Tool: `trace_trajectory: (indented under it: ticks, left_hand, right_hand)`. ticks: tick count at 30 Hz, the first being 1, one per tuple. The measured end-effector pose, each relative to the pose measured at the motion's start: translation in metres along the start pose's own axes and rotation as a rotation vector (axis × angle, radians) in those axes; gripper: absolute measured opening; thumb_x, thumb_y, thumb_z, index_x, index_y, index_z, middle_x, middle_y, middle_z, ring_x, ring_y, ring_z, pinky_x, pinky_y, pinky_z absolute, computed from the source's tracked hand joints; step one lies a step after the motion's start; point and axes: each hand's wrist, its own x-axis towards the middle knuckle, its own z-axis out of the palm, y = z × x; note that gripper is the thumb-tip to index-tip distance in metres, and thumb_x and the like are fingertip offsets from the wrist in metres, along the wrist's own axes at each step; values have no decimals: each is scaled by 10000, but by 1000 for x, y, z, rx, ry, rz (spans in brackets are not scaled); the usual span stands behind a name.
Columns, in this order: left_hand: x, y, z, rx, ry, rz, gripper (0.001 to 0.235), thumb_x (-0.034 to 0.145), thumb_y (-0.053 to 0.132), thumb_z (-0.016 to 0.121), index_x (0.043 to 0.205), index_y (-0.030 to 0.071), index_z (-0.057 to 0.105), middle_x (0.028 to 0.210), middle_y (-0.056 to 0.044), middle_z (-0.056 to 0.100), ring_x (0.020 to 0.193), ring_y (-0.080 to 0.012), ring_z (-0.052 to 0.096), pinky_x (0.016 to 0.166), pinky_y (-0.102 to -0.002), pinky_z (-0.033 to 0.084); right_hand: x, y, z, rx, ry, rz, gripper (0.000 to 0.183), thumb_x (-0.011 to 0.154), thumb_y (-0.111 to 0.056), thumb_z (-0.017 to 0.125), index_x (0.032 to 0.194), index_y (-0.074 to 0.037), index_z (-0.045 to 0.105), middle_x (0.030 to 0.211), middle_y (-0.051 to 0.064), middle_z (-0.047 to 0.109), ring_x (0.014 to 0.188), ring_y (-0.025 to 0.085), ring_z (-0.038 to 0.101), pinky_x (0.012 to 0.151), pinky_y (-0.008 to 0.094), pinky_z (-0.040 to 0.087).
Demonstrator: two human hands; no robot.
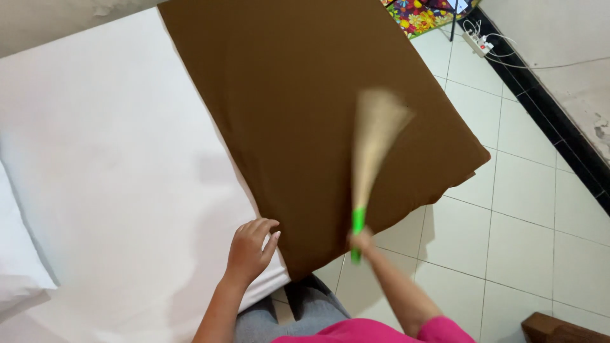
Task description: Housekeeping tasks including mopping the floor, wiping a bedside table, and using a broom beater to clean the beds.
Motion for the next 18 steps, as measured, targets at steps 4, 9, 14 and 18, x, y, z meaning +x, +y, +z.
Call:
trace_trajectory:
  ticks: [4, 9, 14, 18]
  left_hand:
    - [-6, 2, 4, -11, -34, -30, 229, 926, 228, 653, 1082, 65, 694, 1092, -109, 730, 1049, -320, 659, 971, -449, 480]
    - [-17, -4, 7, -11, -2, 75, 238, 932, 212, 649, 1102, 51, 686, 1114, -134, 713, 1076, -353, 640, 968, -475, 475]
    - [-50, 5, -12, 2, 25, 70, 219, 917, 213, 657, 1072, 61, 685, 1086, -131, 716, 1043, -347, 648, 938, -476, 483]
    - [-98, 6, -29, 13, 69, 18, 198, 924, 200, 655, 1071, 71, 688, 1086, -126, 721, 1024, -343, 653, 933, -469, 486]
  right_hand:
    - [-103, 85, 9, -710, -322, -337, 329, 720, -93, 734, 1047, -69, 710, 1038, 202, 738, 1016, 357, 697, 875, 457, 555]
    - [-144, 38, -87, -897, -246, -489, 335, 760, -129, 660, 1076, -222, 723, 1027, 100, 762, 999, 333, 714, 876, 463, 563]
    - [-81, 0, -142, -622, 71, -300, 385, 777, -228, 757, 1132, -113, 662, 977, 183, 730, 897, 366, 702, 766, 489, 556]
    - [8, -8, -96, 267, 20, 49, 233, 925, -262, 676, 982, -56, 583, 763, 90, 575, 640, 239, 581, 570, 433, 506]
